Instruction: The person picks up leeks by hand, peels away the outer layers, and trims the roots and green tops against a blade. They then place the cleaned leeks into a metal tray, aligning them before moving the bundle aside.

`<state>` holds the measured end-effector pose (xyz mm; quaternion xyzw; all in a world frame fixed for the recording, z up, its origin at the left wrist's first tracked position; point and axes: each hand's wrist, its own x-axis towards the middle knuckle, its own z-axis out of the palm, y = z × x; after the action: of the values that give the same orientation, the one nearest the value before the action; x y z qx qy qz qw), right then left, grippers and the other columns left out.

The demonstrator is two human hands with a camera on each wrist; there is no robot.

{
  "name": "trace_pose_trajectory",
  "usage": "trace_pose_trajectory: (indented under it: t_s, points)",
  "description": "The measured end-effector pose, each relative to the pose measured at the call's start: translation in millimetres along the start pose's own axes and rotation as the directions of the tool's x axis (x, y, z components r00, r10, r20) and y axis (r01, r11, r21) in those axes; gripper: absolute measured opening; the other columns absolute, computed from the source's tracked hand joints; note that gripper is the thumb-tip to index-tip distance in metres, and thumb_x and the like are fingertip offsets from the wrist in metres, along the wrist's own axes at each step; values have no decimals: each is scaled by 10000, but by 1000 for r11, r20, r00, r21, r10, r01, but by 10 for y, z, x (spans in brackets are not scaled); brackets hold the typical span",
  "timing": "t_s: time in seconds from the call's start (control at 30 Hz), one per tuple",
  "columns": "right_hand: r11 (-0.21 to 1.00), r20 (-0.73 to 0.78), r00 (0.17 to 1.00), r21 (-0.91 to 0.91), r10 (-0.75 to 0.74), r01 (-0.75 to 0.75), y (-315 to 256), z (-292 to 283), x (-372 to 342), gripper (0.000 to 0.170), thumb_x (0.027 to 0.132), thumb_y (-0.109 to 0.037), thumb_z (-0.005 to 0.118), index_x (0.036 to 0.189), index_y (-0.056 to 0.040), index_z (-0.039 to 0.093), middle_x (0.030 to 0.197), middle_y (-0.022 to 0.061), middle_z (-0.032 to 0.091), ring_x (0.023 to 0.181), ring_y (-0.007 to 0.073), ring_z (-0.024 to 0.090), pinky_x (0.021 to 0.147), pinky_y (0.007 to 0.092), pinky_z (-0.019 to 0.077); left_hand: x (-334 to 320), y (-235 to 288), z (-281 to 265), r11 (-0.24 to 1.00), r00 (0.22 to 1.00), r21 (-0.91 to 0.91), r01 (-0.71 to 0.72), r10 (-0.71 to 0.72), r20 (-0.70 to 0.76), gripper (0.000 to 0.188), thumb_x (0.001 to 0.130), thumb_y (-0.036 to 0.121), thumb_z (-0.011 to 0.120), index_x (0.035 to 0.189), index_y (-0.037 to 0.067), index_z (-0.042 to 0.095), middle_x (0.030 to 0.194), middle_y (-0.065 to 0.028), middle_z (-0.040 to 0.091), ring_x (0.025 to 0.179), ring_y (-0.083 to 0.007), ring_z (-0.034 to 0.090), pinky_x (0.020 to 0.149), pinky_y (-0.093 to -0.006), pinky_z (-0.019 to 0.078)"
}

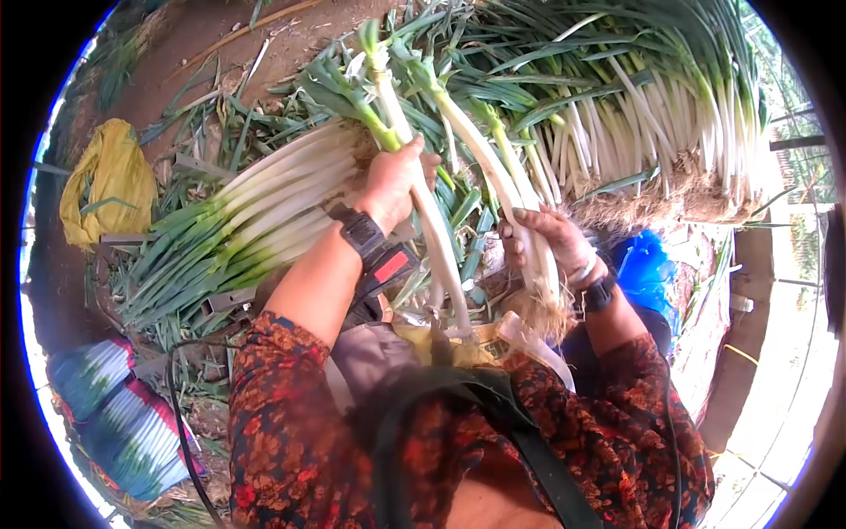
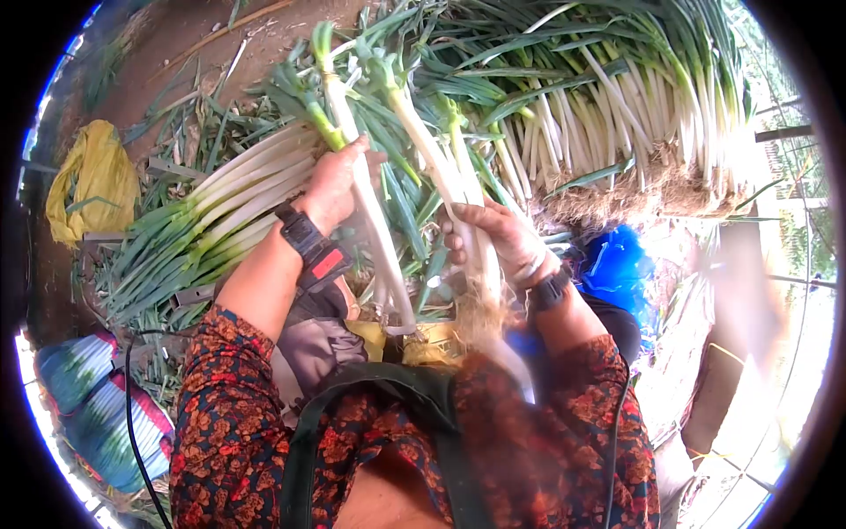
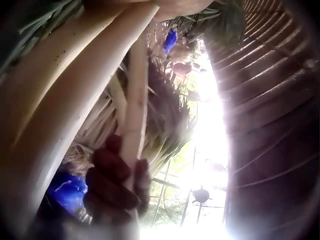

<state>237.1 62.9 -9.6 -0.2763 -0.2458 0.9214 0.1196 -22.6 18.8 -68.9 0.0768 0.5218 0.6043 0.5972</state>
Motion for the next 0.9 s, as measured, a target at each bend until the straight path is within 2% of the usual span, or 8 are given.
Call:
trace_pose_trajectory:
  t_s: [0.13, 0.4, 0.6, 0.67, 0.7, 0.8, 0.87, 0.9]
  points:
    - [983, -55, 998, -178, 26, -35, 53, 514, -377, 319, 909, -193, 633, 1142, -7, 517, 923, 94, 612, 728, 169, 607, 626, 318, 514, -109, 19, 209, 994, 989, -95, 62, -48, 143, 603, 821, 514, 705, 1102, 19, 505, 908, -114, 641, 700, -224, 657, 626, -346, 567]
    - [901, -40, 995, -422, 87, -96, 255, 965, -678, 332, 914, -229, 624, 1135, -9, 509, 947, 89, 628, 793, 196, 650, 708, 350, 558, -284, -62, 506, 902, 807, -316, 293, -56, 588, 637, 844, 419, 693, 1258, 16, 424, 1085, -185, 596, 1061, -293, 587, 936, -450, 490]
    - [887, -96, 994, -453, 45, -84, 270, 898, -842, 378, 902, -277, 659, 1103, 17, 533, 934, 130, 675, 772, 239, 681, 704, 348, 566, -504, 170, 712, 956, 853, -288, -60, 199, 482, 592, 818, 339, 729, 1223, 11, 450, 1033, -169, 617, 992, -274, 594, 892, -431, 493]
    - [620, -290, 947, -771, -141, -144, 244, 645, -811, 442, 856, -356, 708, 1030, 30, 581, 870, 137, 679, 717, 258, 680, 680, 346, 560, -359, 186, 692, 928, 872, -349, -129, 274, 406, 461, 803, 179, 748, 1151, 5, 500, 961, -126, 620, 882, -242, 616, 799, -389, 530]
    - [-7, -223, 894, -969, -388, -245, 215, 394, -776, 522, 796, -413, 754, 1015, 41, 616, 829, 164, 675, 678, 298, 673, 671, 352, 554, -233, 157, 657, 913, 873, -355, -199, 330, 359, 433, 795, 142, 754, 1130, 9, 514, 943, -114, 619, 865, -237, 621, 784, -383, 535]
    - [-504, 344, 630, -859, -696, -88, 382, 219, -597, 711, 725, -463, 794, 1192, 16, 552, 959, 221, 654, 880, 361, 654, 775, 421, 518, -272, 143, 696, 902, 904, -337, -271, 359, 234, 363, 752, 63, 787, 1025, 18, 552, 885, -86, 621, 803, -230, 633, 736, -383, 546]
    - [-149, -41, 823, -977, -567, -152, 438, 600, -409, 788, 705, -392, 819, 1297, -18, 456, 1107, 226, 626, 1038, 362, 608, 878, 423, 482, -272, 31, 707, 893, 903, -341, -294, 376, 209, 355, 732, 70, 809, 978, 17, 559, 873, -88, 623, 769, -231, 635, 695, -376, 552]
    - [-46, -38, 782, -995, -622, -85, 557, 516, -299, 788, 703, -363, 820, 1309, -26, 445, 1101, 218, 630, 1023, 348, 618, 865, 409, 489, -373, 38, 682, 913, 913, -371, -168, 286, 292, 358, 737, 97, 819, 979, 37, 562, 862, -81, 623, 752, -233, 638, 662, -378, 549]
